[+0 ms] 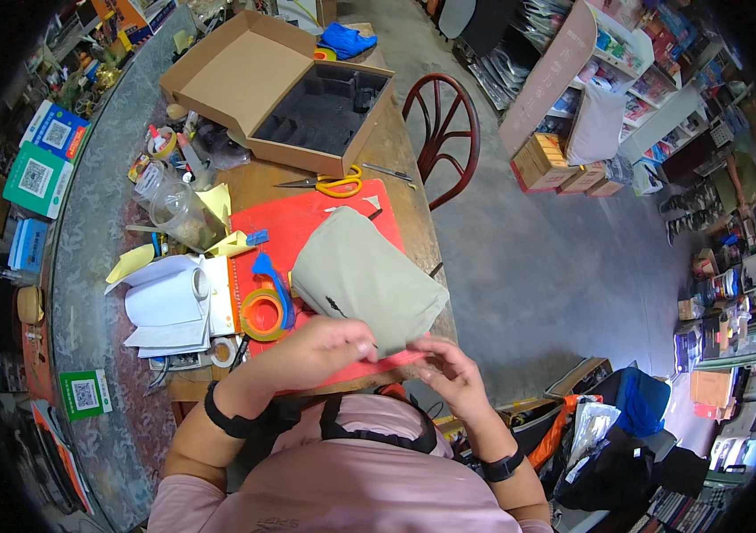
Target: The person folds a light-colored cloth item on a red work surface, then uses a needle and thread to sew along its edge. A second person briefly assists by handing over the cloth item. The person continues stitching and adjusts the cloth as needed.
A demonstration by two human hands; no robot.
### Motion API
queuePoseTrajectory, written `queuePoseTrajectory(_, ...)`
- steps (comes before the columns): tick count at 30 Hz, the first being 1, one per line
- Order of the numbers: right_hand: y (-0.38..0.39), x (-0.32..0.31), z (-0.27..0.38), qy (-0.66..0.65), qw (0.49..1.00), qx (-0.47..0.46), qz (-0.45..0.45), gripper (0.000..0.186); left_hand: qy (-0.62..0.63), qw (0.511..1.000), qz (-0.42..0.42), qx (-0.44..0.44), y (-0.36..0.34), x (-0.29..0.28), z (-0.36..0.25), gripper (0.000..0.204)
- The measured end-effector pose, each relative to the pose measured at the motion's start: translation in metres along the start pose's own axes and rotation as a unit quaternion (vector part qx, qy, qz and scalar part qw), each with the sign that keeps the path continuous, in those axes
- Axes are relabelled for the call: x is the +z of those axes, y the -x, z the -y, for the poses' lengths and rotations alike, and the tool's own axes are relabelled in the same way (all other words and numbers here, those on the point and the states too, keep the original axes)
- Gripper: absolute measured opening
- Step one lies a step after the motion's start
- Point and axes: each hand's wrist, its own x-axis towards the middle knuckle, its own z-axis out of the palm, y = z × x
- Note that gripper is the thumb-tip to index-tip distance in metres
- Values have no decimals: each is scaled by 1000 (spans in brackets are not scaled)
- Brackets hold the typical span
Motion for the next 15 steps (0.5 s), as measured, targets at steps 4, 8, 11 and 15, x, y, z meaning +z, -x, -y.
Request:
queuePoseTrajectory(4, -22, 23, 23, 209, 940, -223, 149, 22, -93, 994, 61, 2, -3, 15, -8, 23)
queuePoseTrajectory(8, -2, 12, 4, -1, 978, 134, 162, 14, 223, 972, -49, -56, 7, -1, -1, 16)
queuePoseTrajectory(11, 11, -7, -12, 7, 977, 128, 170, 15, 250, 965, -66, -41, 22, -15, 7, 17)
queuePoseTrajectory(15, 20, -21, -15, 16, 979, 125, 160, 15, 239, 965, -107, -36, 31, -16, 12, 19)
